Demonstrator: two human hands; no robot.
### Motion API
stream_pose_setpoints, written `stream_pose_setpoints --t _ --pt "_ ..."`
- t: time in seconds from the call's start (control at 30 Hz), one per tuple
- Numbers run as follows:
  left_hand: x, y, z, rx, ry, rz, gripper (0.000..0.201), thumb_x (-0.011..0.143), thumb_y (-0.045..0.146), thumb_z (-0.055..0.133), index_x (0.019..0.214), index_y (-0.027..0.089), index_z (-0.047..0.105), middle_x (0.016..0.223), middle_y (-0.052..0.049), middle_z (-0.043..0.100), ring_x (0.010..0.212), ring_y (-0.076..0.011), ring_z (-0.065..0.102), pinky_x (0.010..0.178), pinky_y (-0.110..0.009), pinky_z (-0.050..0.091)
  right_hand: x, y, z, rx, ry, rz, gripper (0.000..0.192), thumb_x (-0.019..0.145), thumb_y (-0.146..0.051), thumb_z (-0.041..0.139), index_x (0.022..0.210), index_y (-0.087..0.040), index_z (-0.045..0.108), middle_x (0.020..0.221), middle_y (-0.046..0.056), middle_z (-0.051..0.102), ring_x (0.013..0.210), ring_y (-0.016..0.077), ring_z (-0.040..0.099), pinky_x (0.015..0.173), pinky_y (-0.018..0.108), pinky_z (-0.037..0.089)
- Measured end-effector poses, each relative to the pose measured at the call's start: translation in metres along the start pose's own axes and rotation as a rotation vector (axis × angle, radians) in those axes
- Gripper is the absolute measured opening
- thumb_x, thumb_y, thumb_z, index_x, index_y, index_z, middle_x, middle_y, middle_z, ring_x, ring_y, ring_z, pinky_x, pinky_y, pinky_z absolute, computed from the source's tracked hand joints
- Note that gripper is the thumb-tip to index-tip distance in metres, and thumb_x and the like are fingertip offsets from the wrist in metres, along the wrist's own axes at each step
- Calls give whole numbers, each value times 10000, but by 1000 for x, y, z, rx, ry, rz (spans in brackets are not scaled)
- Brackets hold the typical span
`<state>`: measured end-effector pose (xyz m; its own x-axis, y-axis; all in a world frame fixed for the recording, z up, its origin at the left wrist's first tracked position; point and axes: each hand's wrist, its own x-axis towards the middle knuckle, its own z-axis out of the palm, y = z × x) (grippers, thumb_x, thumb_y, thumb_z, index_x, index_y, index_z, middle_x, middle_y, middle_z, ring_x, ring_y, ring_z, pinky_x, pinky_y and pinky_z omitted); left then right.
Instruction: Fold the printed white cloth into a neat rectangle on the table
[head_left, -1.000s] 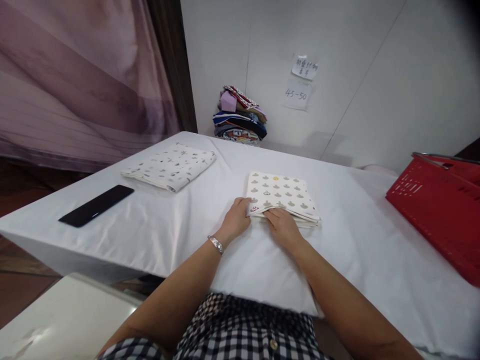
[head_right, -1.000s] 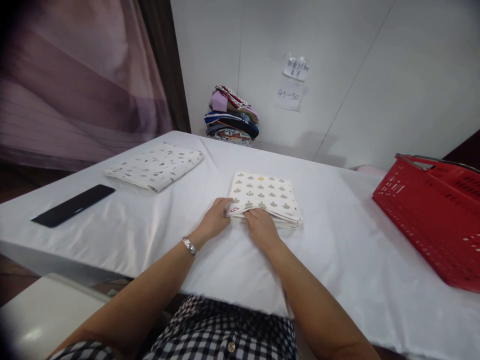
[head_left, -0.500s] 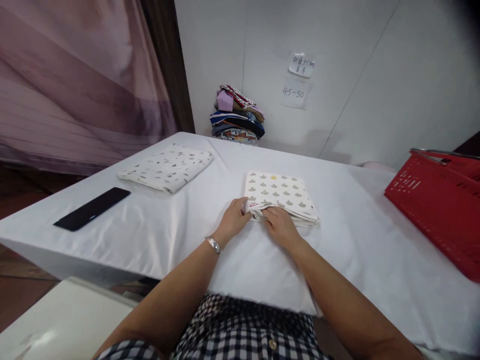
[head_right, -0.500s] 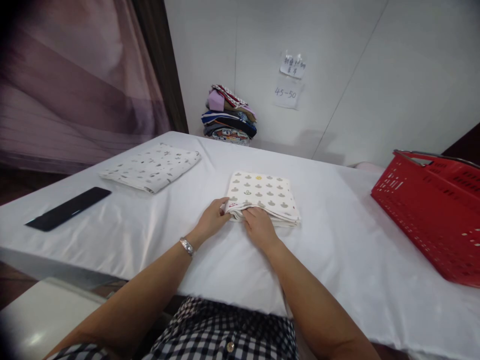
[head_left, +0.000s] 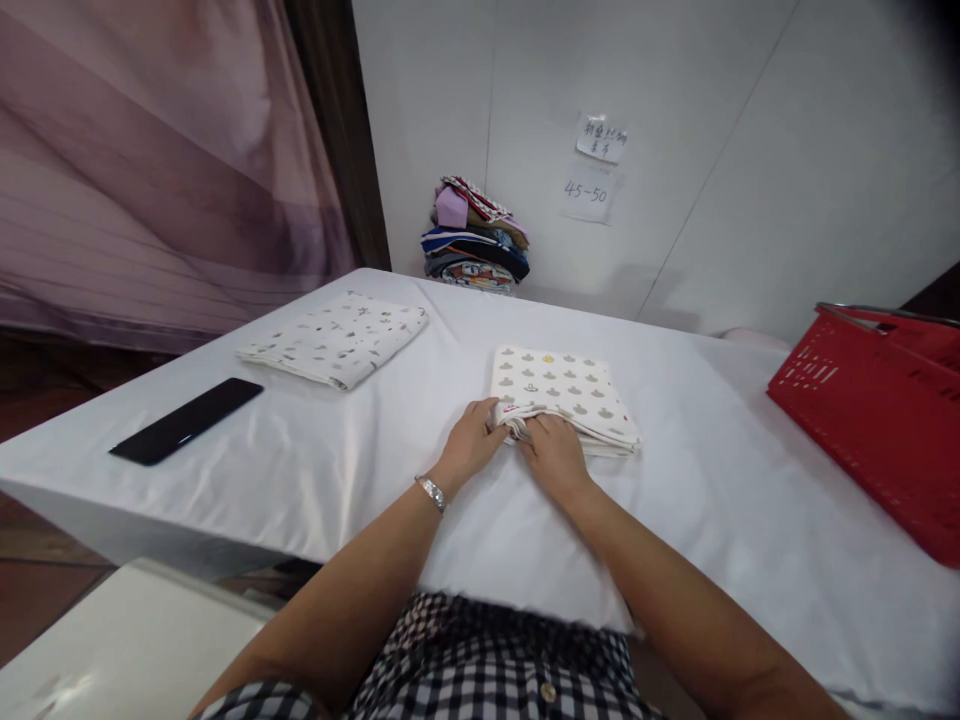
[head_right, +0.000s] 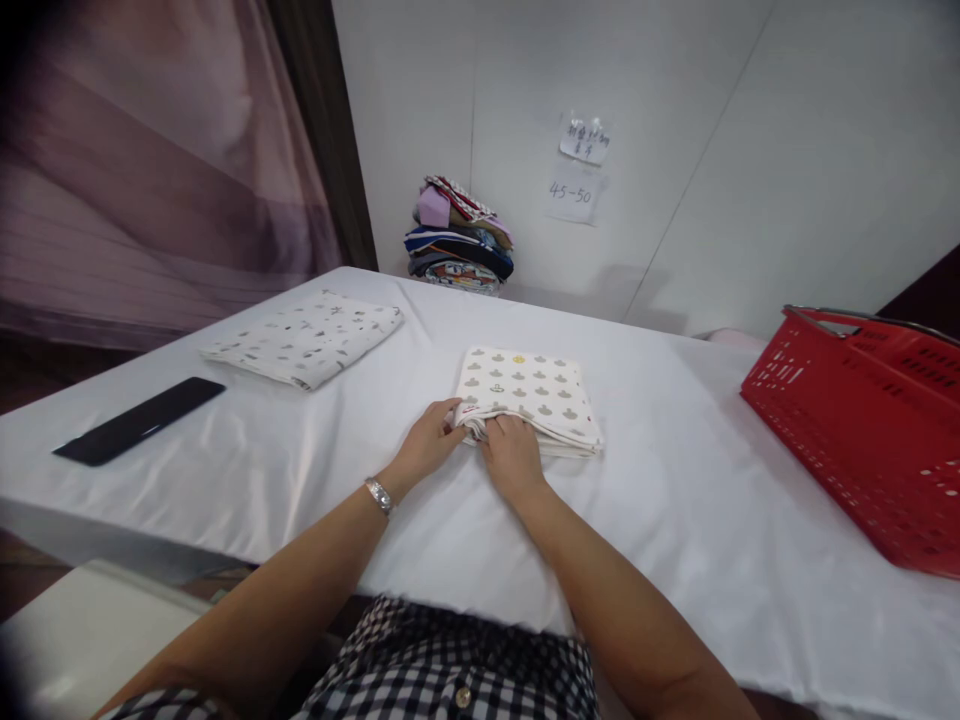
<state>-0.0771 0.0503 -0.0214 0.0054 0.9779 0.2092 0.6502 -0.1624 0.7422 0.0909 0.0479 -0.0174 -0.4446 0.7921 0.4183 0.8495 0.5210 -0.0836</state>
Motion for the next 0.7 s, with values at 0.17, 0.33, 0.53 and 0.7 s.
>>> stream_pose_setpoints --t 0.17,0.33,0.53,0.7 --pt "0 1 0 11 -1 1 437 792 289 565 1217 220 497 1108 -56 545 769 -147 552 764 -298 454 4 -3 4 -86 -21 -2 124 824 -179 531 942 -173 570 932 84 589 918 237 486 771 352 356" --pt "-1 0 -5 -25 -37 2 484 763 311 602 1227 220 502 1130 -62 553 776 -152 565 762 -300 464 5 -2 8 -141 -31 -21 127 819 -126 509 927 -167 563 927 97 581 888 237 483 735 352 360" --pt "22 -9 -25 -123 -92 -135 529 779 522 559 1205 210 531 1172 -80 578 935 -192 595 781 -277 473 4 3 11 -146 21 -83 148 823 -115 512 946 -170 575 912 85 594 862 229 493 733 343 370" --pt "72 -3 -28 103 -49 -66 543 789 493 549 1225 172 513 1261 -122 522 1028 -231 575 874 -323 439 4 5 18 -139 74 -91 159 829 -94 496 930 -178 585 887 72 601 835 221 502 727 334 378"
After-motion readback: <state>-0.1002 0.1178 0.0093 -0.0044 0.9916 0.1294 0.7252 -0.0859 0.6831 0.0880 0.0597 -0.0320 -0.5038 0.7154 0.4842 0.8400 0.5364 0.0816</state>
